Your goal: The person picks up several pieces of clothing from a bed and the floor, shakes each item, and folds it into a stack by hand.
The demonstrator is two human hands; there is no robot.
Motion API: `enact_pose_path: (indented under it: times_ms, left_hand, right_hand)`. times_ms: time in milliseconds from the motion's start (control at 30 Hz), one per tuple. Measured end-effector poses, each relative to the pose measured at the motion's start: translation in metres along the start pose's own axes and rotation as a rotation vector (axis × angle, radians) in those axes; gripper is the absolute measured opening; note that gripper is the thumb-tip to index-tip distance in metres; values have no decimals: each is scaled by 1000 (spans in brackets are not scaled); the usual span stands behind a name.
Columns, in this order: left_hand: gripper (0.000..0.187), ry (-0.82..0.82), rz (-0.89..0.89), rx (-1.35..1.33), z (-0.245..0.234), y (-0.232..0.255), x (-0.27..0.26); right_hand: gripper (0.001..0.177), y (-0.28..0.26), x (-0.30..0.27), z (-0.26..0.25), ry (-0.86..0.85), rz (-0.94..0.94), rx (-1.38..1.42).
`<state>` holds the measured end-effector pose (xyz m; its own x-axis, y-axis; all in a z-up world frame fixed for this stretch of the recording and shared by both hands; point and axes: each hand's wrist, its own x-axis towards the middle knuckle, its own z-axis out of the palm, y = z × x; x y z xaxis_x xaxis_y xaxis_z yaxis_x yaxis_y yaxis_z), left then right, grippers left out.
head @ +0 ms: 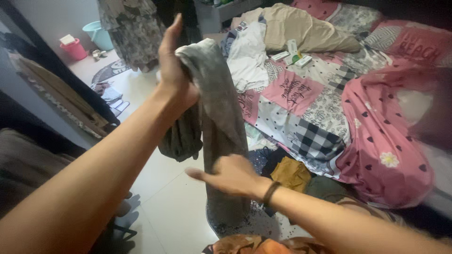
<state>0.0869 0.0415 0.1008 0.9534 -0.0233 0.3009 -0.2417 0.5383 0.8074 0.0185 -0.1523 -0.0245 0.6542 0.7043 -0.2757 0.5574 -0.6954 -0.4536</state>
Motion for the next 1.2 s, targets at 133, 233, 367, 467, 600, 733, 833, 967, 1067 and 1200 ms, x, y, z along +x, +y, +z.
enact_pose_path:
  times_ms: [133, 233, 367, 467, 600, 733, 833, 967, 1067, 1200]
  left_hand:
    - [76, 223, -75, -130, -8, -10, 6]
    - [83, 353, -95, -213, -12, -24, -3]
    - [93, 411, -121, -291, -6, -51, -23]
    - [101, 414, -81, -302, -4, -49, -29]
    - [110, 318, -11, 90, -9, -42, -46]
    - [116, 301, -91, 56, -6, -66, -64]
    - [124, 325, -255, -40, 5, -93, -78]
    - [96, 283, -363, -111, 8, -114, -83]
    - [73, 75, -440, 104, -6, -115, -84]
    - [40, 154, -437, 10, -11, -96, -74]
  right_hand:
    - [65, -23, 7, -23, 198, -2, 301]
    - [111, 13, 36, -15, 522, 115, 621]
    - [127, 40, 71, -8, 625, -28, 384]
    - [97, 36, 74, -14, 778, -214, 394]
    - [62, 14, 55, -47, 929, -317, 333]
    - [50, -12, 65, -80, 902, -434, 371]
    - [40, -24, 102, -93, 898, -349, 434]
    - [42, -23, 139, -108, 630, -77, 521]
    - [59, -14, 145, -122, 144, -188, 827]
    - [69, 31, 139, -154, 230, -225, 697]
